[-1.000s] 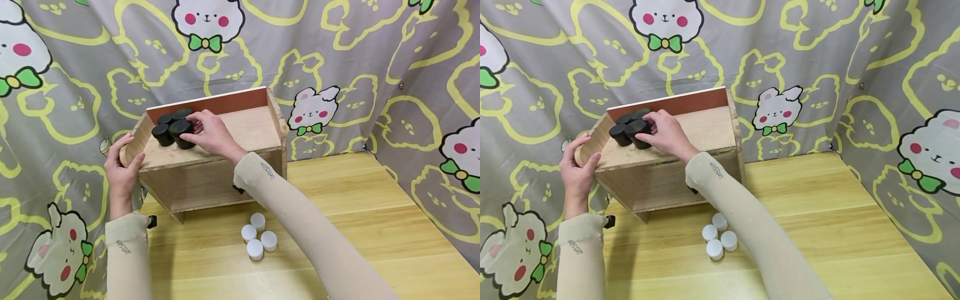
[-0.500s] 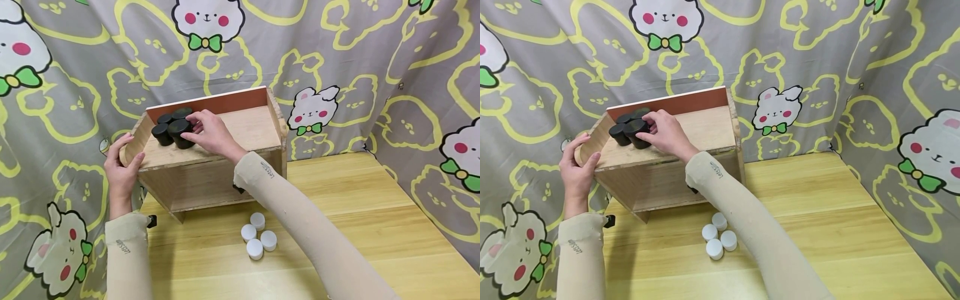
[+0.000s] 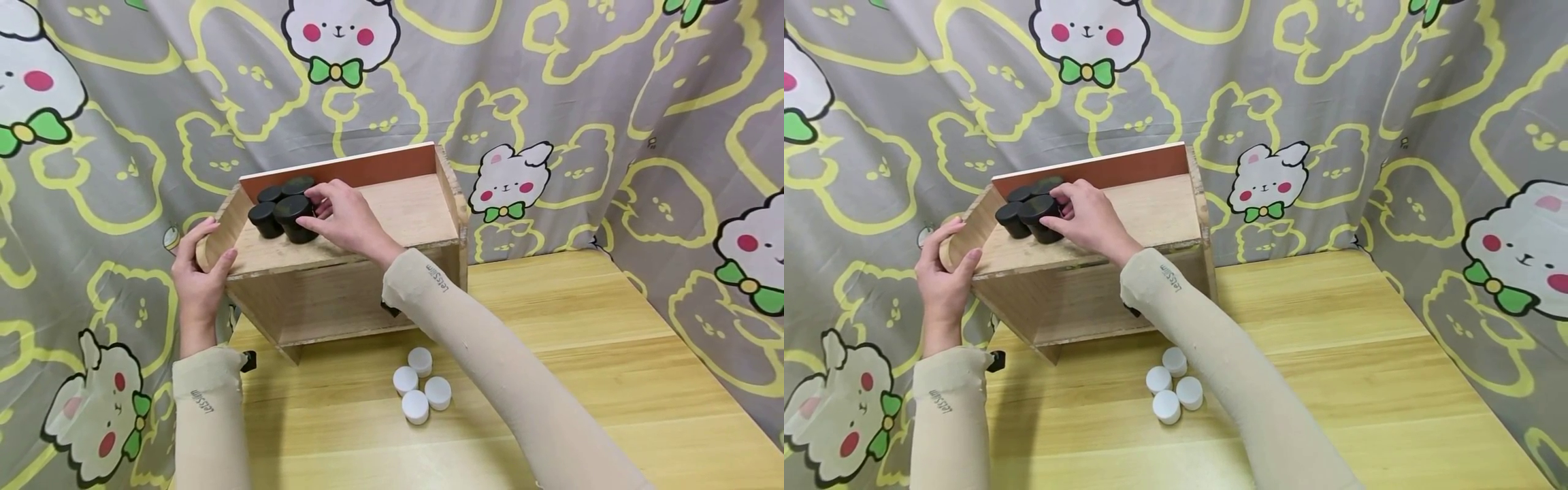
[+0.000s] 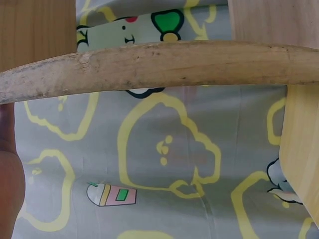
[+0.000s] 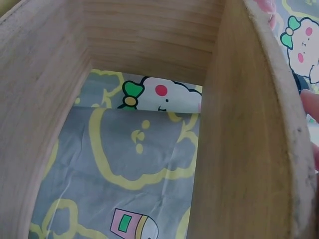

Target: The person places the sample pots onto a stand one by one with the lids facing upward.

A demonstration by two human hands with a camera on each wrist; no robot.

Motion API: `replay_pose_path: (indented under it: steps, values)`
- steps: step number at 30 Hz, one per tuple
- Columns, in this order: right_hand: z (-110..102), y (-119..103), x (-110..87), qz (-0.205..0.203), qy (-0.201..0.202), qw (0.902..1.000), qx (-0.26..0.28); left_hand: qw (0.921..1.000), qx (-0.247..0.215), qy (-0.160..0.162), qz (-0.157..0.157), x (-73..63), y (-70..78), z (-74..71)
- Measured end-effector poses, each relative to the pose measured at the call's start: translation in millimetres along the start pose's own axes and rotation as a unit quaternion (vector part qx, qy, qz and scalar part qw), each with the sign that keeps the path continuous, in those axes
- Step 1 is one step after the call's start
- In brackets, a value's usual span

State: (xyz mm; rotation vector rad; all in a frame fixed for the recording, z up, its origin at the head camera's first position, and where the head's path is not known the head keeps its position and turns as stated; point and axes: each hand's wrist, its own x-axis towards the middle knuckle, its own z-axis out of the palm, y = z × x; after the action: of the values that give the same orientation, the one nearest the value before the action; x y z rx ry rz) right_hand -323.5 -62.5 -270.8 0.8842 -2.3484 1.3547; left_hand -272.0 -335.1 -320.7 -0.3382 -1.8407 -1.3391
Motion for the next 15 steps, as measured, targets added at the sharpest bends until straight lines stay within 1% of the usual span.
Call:
replay_pose_path:
  steps: [2,6,11,15]
  values:
    - [-2.3,-1.3,-3.0,0.004,0.0,1.0,0.001,1.0,0.004,0.001,-0.002,-0.1,-0.7,-0.7]
    - [-13.2,-6.3,-14.0,-0.002,-0.01,0.9999,0.003,0.9999,-0.002,-0.002,0.013,0.2,-3.2,-1.1]
    - [-33.6,-11.7,-38.0,-0.042,-0.02,0.9989,0.005,0.9994,-0.016,-0.01,0.029,0.7,-5.5,-0.6]
    - [-49.9,-12.6,-64.8,-0.072,-0.026,0.997,0.009,0.9992,-0.017,-0.01,0.033,1.3,-5.6,-1.0]
